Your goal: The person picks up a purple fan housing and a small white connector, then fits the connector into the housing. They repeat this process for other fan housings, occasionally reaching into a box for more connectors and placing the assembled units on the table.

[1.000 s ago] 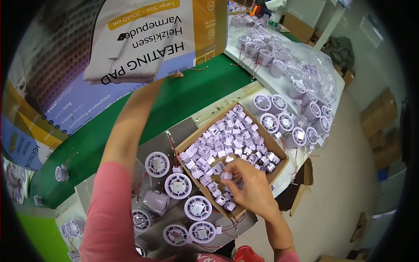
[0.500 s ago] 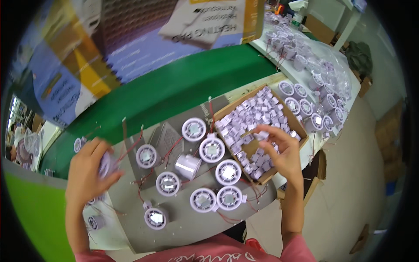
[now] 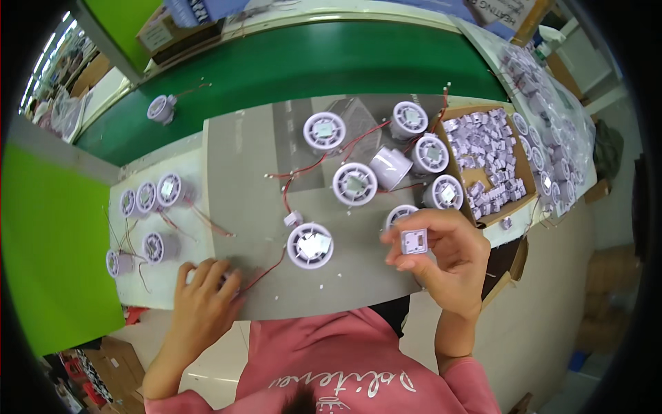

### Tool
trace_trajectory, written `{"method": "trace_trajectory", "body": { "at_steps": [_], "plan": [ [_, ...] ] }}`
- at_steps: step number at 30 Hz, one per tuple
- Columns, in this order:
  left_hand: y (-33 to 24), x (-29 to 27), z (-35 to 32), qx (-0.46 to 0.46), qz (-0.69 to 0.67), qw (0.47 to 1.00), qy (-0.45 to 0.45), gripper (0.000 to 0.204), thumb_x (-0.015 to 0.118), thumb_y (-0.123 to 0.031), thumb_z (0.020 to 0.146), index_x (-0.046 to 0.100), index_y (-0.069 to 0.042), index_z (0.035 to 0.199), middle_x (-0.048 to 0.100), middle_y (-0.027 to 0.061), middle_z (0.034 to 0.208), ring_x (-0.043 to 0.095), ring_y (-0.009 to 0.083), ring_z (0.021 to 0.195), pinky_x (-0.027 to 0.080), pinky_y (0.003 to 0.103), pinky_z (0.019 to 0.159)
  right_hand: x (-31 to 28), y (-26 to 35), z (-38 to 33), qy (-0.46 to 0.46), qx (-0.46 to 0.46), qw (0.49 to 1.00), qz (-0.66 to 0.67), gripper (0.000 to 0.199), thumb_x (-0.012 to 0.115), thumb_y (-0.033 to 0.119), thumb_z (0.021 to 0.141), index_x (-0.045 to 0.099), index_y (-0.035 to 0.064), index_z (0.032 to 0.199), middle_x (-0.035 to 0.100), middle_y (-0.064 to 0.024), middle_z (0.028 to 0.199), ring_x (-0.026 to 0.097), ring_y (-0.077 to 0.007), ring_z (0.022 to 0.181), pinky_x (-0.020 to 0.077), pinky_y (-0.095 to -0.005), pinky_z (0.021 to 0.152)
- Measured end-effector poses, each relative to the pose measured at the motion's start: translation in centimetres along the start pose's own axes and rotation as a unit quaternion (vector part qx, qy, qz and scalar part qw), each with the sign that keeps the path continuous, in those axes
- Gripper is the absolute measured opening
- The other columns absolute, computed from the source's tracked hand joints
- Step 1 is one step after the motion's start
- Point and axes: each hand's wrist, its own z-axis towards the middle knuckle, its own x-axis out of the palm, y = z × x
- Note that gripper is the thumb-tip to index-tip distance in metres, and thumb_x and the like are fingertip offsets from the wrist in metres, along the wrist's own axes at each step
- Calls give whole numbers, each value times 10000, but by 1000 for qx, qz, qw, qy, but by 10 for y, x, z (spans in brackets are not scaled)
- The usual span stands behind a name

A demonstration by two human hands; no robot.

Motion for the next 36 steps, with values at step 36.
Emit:
{"method": "trace_trajectory", "body": {
  "at_steps": [36],
  "plan": [
    [-1,2,41,109,-519,846,63,57,629,-129,908,663,-85,896,662,-4,692,638,183,658,423,302,740,91,-25,-14,73,-92,974,-194,351,664,-141,715,688,10,1030,691,-132,1062,669,-268,869,544,-345,721]
  ]
}}
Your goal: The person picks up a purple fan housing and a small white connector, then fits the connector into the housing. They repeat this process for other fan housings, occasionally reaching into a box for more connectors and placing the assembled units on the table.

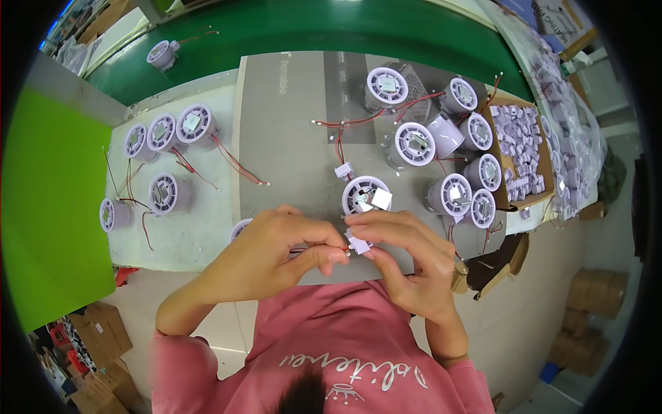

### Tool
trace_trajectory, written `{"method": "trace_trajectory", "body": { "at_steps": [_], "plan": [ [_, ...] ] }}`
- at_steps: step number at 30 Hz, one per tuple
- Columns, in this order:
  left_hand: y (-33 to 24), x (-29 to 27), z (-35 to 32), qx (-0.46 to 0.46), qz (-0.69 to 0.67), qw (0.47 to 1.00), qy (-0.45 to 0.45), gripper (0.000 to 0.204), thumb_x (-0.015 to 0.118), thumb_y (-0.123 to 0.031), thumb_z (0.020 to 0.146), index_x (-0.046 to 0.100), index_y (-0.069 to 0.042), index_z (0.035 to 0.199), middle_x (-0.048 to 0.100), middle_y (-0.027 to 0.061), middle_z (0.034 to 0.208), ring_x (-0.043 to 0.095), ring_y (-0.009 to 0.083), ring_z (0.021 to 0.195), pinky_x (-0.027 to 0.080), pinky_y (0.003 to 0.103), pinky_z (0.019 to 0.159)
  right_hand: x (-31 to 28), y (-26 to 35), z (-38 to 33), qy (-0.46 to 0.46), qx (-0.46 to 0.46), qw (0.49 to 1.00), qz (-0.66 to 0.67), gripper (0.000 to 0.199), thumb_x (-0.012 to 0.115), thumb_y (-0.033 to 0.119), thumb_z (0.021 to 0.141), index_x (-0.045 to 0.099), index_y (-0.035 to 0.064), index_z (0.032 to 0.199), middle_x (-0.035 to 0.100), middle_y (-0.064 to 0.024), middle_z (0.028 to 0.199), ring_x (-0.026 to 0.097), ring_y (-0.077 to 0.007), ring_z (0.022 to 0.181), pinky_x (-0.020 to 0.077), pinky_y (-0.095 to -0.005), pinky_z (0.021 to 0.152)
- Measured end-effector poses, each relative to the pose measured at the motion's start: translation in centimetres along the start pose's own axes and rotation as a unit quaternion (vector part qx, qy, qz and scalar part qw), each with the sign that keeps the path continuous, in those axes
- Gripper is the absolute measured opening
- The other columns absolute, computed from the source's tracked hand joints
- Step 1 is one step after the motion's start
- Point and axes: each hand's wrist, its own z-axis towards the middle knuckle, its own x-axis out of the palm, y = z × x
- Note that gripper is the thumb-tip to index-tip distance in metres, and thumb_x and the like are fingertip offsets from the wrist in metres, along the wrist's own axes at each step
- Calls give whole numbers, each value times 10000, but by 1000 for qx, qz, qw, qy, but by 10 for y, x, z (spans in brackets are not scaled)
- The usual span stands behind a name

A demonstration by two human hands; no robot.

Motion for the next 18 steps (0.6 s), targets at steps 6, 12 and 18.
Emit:
{"method": "trace_trajectory", "body": {
  "at_steps": [6,12,18],
  "plan": [
    [-3,-10,4,-59,-25,996,55,51,668,-127,900,712,-101,906,694,-21,703,605,111,676,370,267,805,-3,-2,0,45,-35,997,-44,326,665,-117,724,692,4,1025,690,-124,1045,663,-263,842,539,-344,705],
    [-1,-5,2,-83,-131,988,-2,37,711,-103,866,703,-69,877,711,7,724,581,96,669,380,261,810,3,-3,-6,21,56,996,61,327,687,-116,734,681,-3,1040,690,-128,1022,672,-235,857,556,-318,719],
    [-2,-1,1,-71,-32,996,-46,45,736,-105,836,700,-82,848,708,5,699,582,99,627,376,259,812,4,-3,-9,13,87,994,64,313,729,-69,753,676,3,1053,690,-129,995,677,-206,826,555,-299,727]
  ]
}}
